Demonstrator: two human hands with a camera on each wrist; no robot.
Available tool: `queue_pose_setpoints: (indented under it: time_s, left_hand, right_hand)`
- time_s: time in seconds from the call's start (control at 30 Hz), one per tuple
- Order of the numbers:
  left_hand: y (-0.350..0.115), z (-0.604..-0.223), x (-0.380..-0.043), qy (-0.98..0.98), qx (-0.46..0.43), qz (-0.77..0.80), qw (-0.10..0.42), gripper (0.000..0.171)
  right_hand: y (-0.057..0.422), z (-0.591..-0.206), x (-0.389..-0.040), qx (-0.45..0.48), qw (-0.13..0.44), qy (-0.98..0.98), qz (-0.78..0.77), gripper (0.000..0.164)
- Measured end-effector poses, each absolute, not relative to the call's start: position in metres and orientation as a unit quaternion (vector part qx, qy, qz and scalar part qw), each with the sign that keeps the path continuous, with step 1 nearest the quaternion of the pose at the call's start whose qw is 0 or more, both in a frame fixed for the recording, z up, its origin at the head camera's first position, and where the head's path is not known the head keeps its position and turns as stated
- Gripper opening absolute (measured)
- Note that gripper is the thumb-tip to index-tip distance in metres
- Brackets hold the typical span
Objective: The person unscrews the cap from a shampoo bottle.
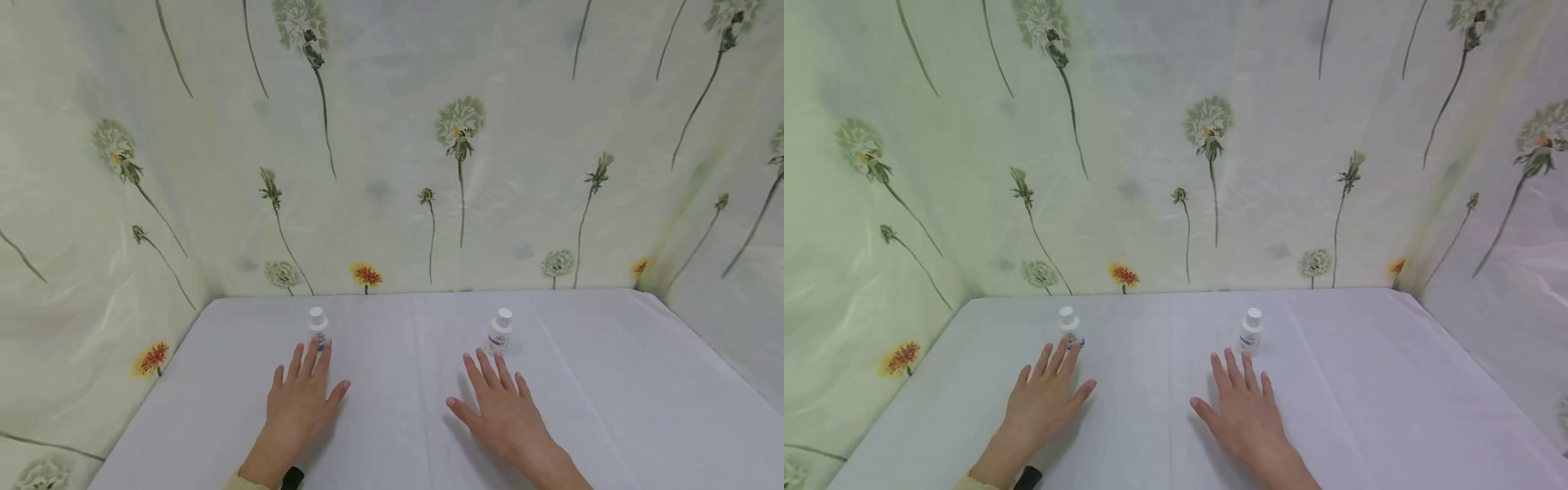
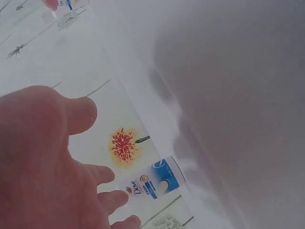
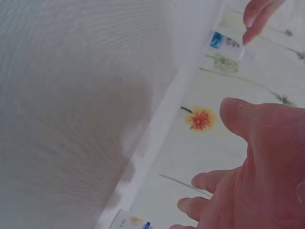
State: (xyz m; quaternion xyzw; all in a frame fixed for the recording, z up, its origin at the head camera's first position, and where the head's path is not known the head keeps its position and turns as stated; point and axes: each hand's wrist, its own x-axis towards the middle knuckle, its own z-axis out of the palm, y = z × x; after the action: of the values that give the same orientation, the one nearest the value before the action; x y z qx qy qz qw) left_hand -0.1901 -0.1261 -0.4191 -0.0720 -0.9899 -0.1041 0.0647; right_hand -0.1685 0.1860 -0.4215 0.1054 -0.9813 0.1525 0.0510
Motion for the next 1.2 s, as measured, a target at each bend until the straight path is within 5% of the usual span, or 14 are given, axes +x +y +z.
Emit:
queue_pose_setpoints:
  time_s: [1.2]
  left_hand:
    - [-0.165,-0.422,-0.210,-0.980,-0.060,-0.170,0.079,0.068]
  right_hand:
    - [0.151,-0.416,-0.193,0.170,0.057,-0.951,0.254,0.071]
